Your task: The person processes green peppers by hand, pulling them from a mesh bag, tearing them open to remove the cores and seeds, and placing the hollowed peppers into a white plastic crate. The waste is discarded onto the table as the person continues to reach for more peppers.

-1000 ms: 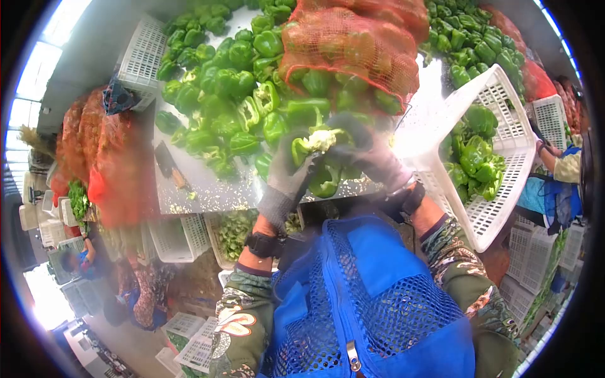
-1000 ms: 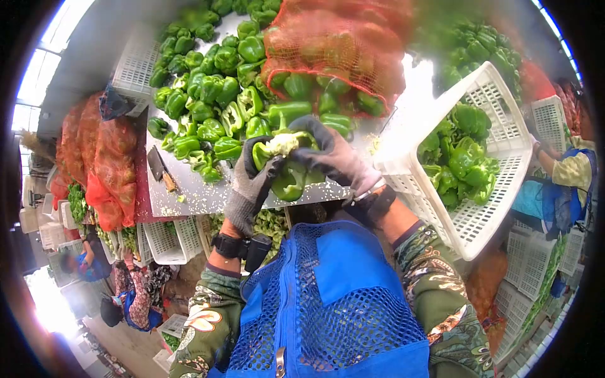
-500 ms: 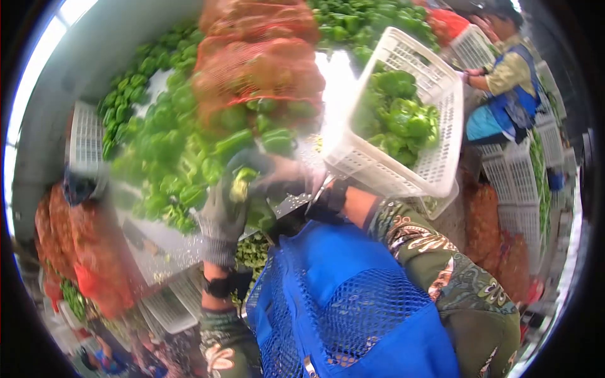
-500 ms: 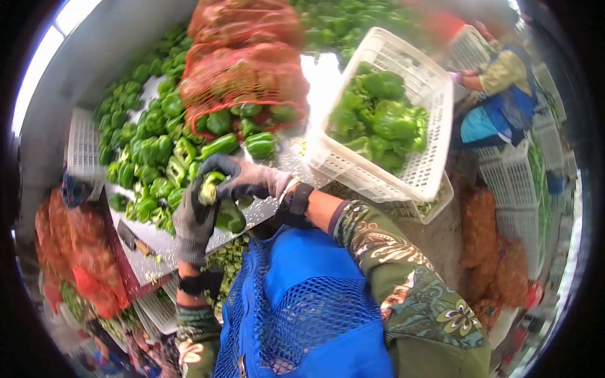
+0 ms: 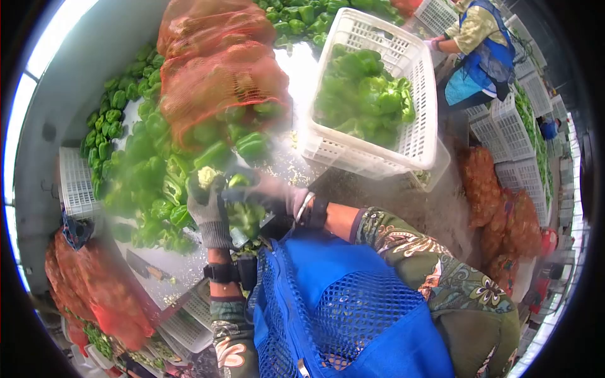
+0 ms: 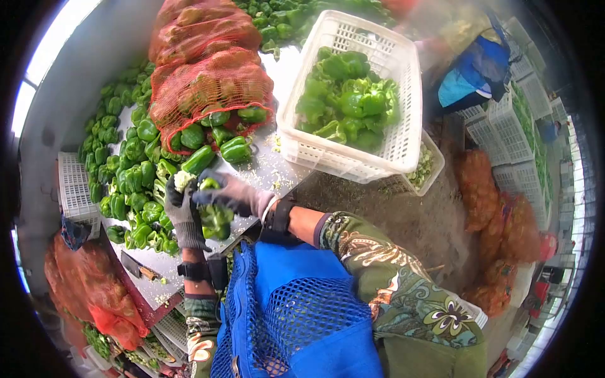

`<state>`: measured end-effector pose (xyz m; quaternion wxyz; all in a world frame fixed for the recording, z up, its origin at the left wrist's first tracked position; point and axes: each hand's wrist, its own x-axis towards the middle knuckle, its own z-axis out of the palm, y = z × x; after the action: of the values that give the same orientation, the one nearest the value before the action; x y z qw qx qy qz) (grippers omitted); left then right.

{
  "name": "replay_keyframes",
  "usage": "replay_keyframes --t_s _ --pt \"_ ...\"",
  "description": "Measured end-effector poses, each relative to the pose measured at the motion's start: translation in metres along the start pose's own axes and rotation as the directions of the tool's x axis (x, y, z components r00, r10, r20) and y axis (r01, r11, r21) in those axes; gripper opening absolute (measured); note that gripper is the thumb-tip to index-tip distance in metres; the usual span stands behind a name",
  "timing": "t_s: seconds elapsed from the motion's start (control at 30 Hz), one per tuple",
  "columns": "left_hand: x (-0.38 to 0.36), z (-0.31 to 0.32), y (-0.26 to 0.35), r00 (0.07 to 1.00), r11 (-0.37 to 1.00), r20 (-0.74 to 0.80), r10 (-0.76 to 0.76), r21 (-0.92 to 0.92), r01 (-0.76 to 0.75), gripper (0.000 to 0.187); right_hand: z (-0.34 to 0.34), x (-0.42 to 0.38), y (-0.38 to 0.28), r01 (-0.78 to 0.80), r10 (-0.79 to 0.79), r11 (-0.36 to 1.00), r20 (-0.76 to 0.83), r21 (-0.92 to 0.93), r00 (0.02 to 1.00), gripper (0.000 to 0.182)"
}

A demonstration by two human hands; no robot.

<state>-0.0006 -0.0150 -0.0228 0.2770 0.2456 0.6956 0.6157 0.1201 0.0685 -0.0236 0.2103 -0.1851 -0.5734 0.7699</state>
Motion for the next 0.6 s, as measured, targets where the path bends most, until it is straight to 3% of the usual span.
replay_keyframes --t_s 0.03,0.07,0.17,0.2,0.23,0.27,0.33,0.4,0.43,0.47,0.5,0.53,0.57,0.6 --pt "0.009 -0.004 -0.004 0.999 0.990 -0.014 0.050 0.135 -0.047 0.045 0.006 -0.005 0.001 0.003 -0.003 1.000 -0.009 0.013 1.000 0.034" --pt "0.018 -0.006 -0.017 0.986 0.976 -0.005 0.164 0.148 -0.161 0.045 0.011 -0.010 -0.017 0.000 0.003 0.994 -0.022 0.108 1.000 0.031" --pt "0.017 -0.001 -0.007 0.995 0.929 -0.037 0.092 -0.357 -0.099 0.042 -0.006 -0.001 -0.010 -0.020 0.046 0.908 -0.054 0.418 0.997 0.028" --pt "0.012 -0.004 0.015 0.998 0.871 0.036 0.051 -0.490 -0.027 0.036 -0.008 -0.007 -0.015 -0.046 0.071 0.907 -0.045 0.419 0.996 0.025" --pt "0.014 -0.016 0.009 0.983 0.956 0.061 0.173 -0.250 -0.153 0.037 -0.004 -0.014 -0.026 -0.063 0.091 0.912 -0.051 0.406 0.995 0.024" --pt "0.015 -0.029 0.003 0.953 0.956 0.085 0.292 -0.003 -0.293 0.038 -0.007 -0.014 -0.028 -0.022 0.049 0.936 -0.069 0.351 0.996 0.024" --pt "0.007 -0.099 -0.023 0.902 0.831 0.168 0.397 0.351 -0.431 0.041 -0.024 -0.014 -0.043 -0.003 0.038 0.961 -0.123 0.276 0.992 0.023" --pt "-0.037 -0.128 0.017 0.978 0.928 -0.045 0.204 0.327 -0.178 0.043 -0.044 -0.033 -0.109 0.120 -0.072 0.971 -0.224 0.207 0.972 0.022" --pt "-0.071 -0.110 0.074 0.961 0.981 -0.261 -0.087 0.148 0.129 0.044 -0.066 -0.037 -0.117 0.153 -0.105 0.969 -0.236 0.194 0.966 0.023" --pt "-0.089 -0.137 0.065 0.974 0.980 -0.147 -0.170 0.077 0.182 0.047 -0.093 -0.040 -0.125 0.295 -0.340 0.937 -0.289 -0.187 0.895 0.026" --pt "-0.112 -0.172 0.042 0.976 0.959 -0.100 -0.192 0.190 0.208 0.049 -0.114 -0.057 -0.144 0.098 -0.211 0.957 -0.422 -0.274 0.882 0.023" --pt "-0.136 -0.208 0.018 0.975 0.927 -0.053 -0.214 0.302 0.220 0.052 -0.138 -0.061 -0.143 0.127 -0.301 0.908 -0.412 -0.398 0.860 0.021" --pt "-0.157 -0.233 -0.016 0.981 0.801 -0.065 -0.181 0.569 0.186 0.055 -0.162 -0.066 -0.142 0.145 -0.389 0.842 -0.398 -0.519 0.831 0.019" --pt "-0.181 -0.247 -0.038 0.974 0.761 -0.084 -0.210 0.611 0.217 0.059 -0.186 -0.071 -0.142 0.152 -0.473 0.762 -0.381 -0.629 0.795 0.018"
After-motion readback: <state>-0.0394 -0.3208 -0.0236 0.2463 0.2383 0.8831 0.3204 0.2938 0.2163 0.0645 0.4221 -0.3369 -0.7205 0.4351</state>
